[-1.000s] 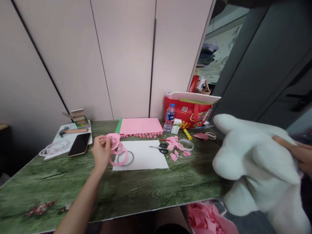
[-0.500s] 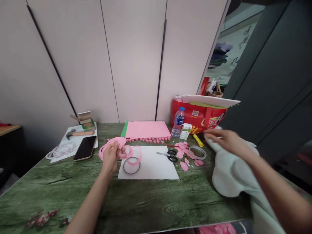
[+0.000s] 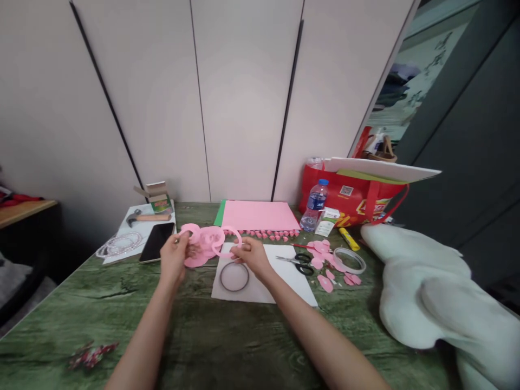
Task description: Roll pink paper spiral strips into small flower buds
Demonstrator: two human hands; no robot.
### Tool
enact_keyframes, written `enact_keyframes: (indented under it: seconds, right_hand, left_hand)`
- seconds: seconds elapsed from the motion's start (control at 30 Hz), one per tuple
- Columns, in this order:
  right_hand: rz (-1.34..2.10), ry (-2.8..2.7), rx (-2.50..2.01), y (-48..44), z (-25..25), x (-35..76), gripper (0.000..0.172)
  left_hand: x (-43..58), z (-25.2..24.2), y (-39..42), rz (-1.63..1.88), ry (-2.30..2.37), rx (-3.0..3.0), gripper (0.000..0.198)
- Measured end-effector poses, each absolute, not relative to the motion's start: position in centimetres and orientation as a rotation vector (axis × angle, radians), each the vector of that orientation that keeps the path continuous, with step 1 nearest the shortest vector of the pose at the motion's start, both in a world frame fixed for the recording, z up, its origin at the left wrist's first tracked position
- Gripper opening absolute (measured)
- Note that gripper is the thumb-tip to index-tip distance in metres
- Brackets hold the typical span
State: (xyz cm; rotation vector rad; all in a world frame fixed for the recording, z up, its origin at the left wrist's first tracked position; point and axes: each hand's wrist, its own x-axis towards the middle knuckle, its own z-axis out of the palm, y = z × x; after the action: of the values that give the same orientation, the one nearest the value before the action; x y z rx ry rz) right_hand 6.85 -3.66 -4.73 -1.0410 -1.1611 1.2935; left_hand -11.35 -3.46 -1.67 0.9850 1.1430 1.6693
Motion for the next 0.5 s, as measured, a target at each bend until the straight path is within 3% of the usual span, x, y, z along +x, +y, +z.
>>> enact_keyframes:
  seconds: [0.5]
  right_hand:
    - [0.984, -1.407, -1.199, 1.0, -5.6, 2.6, 0.036]
  left_hand:
    - [-16.3, -1.5, -2.2, 1.614, 1.310, 1.070, 0.028]
